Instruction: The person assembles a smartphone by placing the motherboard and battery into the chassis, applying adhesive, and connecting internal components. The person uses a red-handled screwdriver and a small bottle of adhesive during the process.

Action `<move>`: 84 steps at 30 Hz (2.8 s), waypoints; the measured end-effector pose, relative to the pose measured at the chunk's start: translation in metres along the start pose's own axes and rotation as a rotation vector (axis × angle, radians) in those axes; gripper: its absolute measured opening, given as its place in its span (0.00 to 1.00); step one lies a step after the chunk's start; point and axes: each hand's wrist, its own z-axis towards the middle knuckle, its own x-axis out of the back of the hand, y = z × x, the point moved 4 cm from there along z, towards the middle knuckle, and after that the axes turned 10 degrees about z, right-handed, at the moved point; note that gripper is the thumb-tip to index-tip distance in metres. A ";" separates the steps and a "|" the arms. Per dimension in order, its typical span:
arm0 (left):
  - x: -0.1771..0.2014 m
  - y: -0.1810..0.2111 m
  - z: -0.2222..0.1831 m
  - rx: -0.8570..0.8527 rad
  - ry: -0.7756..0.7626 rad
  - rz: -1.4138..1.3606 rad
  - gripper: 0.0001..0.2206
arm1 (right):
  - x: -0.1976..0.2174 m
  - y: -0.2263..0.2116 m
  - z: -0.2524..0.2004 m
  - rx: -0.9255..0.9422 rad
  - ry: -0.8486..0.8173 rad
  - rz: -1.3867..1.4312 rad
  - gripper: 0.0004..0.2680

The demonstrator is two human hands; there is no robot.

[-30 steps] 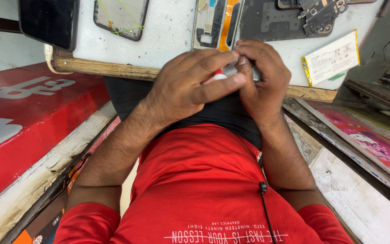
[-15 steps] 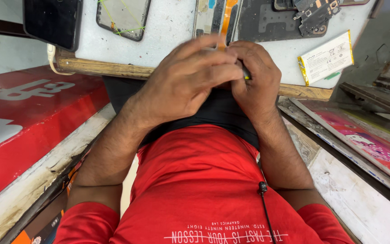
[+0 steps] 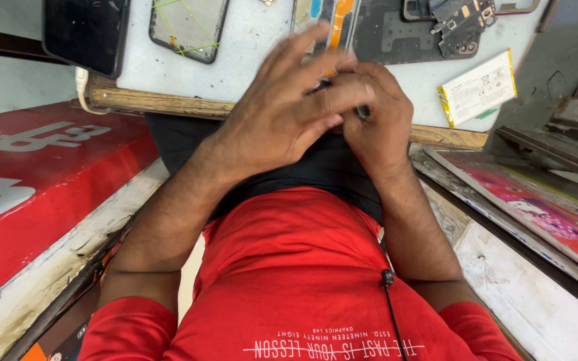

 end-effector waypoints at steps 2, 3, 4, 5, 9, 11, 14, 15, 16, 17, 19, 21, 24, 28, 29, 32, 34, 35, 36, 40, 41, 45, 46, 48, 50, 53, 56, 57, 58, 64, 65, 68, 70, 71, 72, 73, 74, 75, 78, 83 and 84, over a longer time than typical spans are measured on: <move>-0.007 -0.009 -0.003 0.149 -0.145 -0.137 0.16 | -0.001 -0.001 0.001 -0.026 -0.019 0.004 0.09; -0.011 -0.013 -0.005 0.223 -0.217 -0.211 0.16 | -0.001 -0.001 0.002 -0.042 -0.029 0.002 0.09; -0.009 -0.011 -0.007 0.156 -0.171 -0.188 0.18 | -0.003 -0.001 0.003 -0.031 -0.023 0.009 0.08; -0.008 -0.006 -0.009 0.086 -0.126 -0.177 0.20 | -0.003 -0.001 0.002 -0.027 -0.017 0.007 0.07; -0.006 -0.009 -0.009 0.154 -0.075 -0.069 0.18 | -0.001 -0.002 0.001 -0.047 -0.019 -0.005 0.08; -0.005 -0.001 -0.008 0.102 -0.139 -0.257 0.19 | -0.001 -0.004 0.003 -0.025 -0.016 -0.005 0.07; -0.002 0.007 -0.003 0.042 -0.039 -0.051 0.18 | 0.002 -0.004 0.001 -0.023 -0.032 0.010 0.09; 0.001 0.007 0.000 0.020 0.031 0.111 0.19 | 0.001 -0.005 0.003 -0.017 -0.035 0.023 0.09; 0.002 0.005 0.001 0.045 -0.024 -0.020 0.20 | 0.000 -0.006 0.005 -0.021 -0.030 0.030 0.09; 0.001 0.004 0.001 0.072 -0.077 -0.154 0.21 | 0.000 -0.006 0.005 -0.026 -0.027 0.036 0.09; -0.001 0.005 0.000 0.079 -0.066 -0.183 0.23 | 0.002 -0.007 0.005 -0.037 -0.020 0.035 0.09; 0.001 0.008 -0.002 0.039 0.062 0.039 0.23 | 0.001 -0.008 0.006 -0.039 -0.008 0.032 0.09; -0.010 -0.003 -0.011 0.216 -0.141 -0.166 0.22 | 0.001 -0.007 0.005 -0.076 -0.032 0.040 0.10; -0.014 0.001 -0.014 0.108 -0.027 -0.115 0.21 | 0.001 -0.004 0.002 -0.068 -0.003 0.021 0.09; -0.013 -0.004 -0.012 0.175 -0.005 -0.080 0.20 | 0.000 -0.004 0.003 -0.076 -0.011 0.017 0.09; -0.010 0.003 -0.010 0.188 -0.052 -0.162 0.20 | -0.002 -0.004 0.003 -0.066 -0.015 0.021 0.09; -0.009 0.010 -0.004 0.138 -0.020 -0.132 0.21 | 0.001 -0.003 0.002 -0.063 -0.010 0.023 0.10; -0.005 0.012 -0.003 0.127 0.047 -0.026 0.20 | 0.001 -0.003 0.003 -0.059 -0.014 0.036 0.11; 0.000 0.014 -0.002 0.115 0.113 0.079 0.20 | 0.001 -0.003 0.003 -0.055 -0.018 0.049 0.11; -0.002 0.009 0.004 0.198 -0.109 -0.234 0.22 | 0.000 -0.006 0.009 -0.052 0.000 0.019 0.09; 0.000 0.013 0.004 0.123 -0.055 -0.168 0.22 | 0.001 -0.005 0.008 -0.046 -0.010 0.006 0.09; 0.006 0.013 0.005 0.155 0.028 -0.118 0.22 | 0.002 -0.007 0.006 -0.080 -0.010 0.034 0.09; 0.006 0.012 0.007 0.141 -0.013 -0.166 0.22 | 0.001 -0.008 0.008 -0.072 -0.008 0.036 0.09; 0.000 0.015 0.008 0.113 -0.096 -0.279 0.22 | 0.003 -0.007 0.008 -0.067 -0.004 0.029 0.08; -0.001 0.020 0.003 0.092 0.014 -0.171 0.21 | 0.006 -0.006 0.001 -0.129 -0.032 0.052 0.10; 0.000 0.012 0.001 0.181 -0.047 -0.163 0.21 | 0.002 -0.010 0.008 -0.094 -0.032 0.031 0.10; -0.002 0.009 0.001 0.125 -0.050 -0.156 0.22 | 0.003 -0.008 0.009 -0.102 -0.033 0.027 0.10; 0.000 0.011 0.000 0.073 -0.022 -0.135 0.23 | 0.004 -0.007 0.008 -0.117 -0.039 0.037 0.10; -0.001 0.010 0.001 0.096 -0.017 -0.130 0.23 | 0.005 -0.007 0.006 -0.118 -0.040 0.029 0.10; 0.006 0.012 0.010 0.123 -0.102 -0.169 0.22 | 0.004 -0.004 0.004 -0.162 -0.047 0.029 0.10; 0.010 0.012 0.013 0.081 -0.028 -0.132 0.22 | 0.003 -0.004 0.005 -0.156 -0.044 0.025 0.10; 0.015 0.008 0.020 0.090 -0.044 -0.149 0.21 | 0.001 -0.005 0.010 -0.142 -0.028 0.053 0.09; 0.011 0.010 0.019 0.100 -0.100 -0.167 0.21 | 0.002 -0.005 0.006 -0.145 -0.033 0.042 0.09; 0.010 0.011 0.019 0.078 -0.107 -0.143 0.22 | 0.003 -0.004 0.007 -0.137 -0.039 0.020 0.10; 0.009 0.011 0.018 0.057 -0.113 -0.119 0.23 | 0.003 -0.004 0.007 -0.130 -0.045 -0.002 0.10; 0.010 0.010 0.018 0.053 -0.076 -0.120 0.22 | 0.003 -0.004 0.007 -0.133 -0.045 0.008 0.10; 0.010 0.009 0.018 0.050 -0.039 -0.122 0.22 | 0.003 -0.006 0.007 -0.136 -0.045 0.018 0.10; 0.011 0.007 0.018 0.043 -0.001 -0.123 0.22 | 0.003 -0.006 0.009 -0.138 -0.041 0.027 0.10; 0.004 0.000 0.014 0.119 -0.105 -0.153 0.20 | 0.002 -0.006 0.009 -0.164 -0.039 0.027 0.09; -0.003 0.006 0.005 0.015 -0.127 -0.132 0.22 | 0.005 -0.006 0.010 -0.125 -0.074 0.005 0.12; -0.004 0.006 0.005 0.003 -0.123 -0.131 0.23 | 0.004 -0.006 0.010 -0.128 -0.078 0.012 0.12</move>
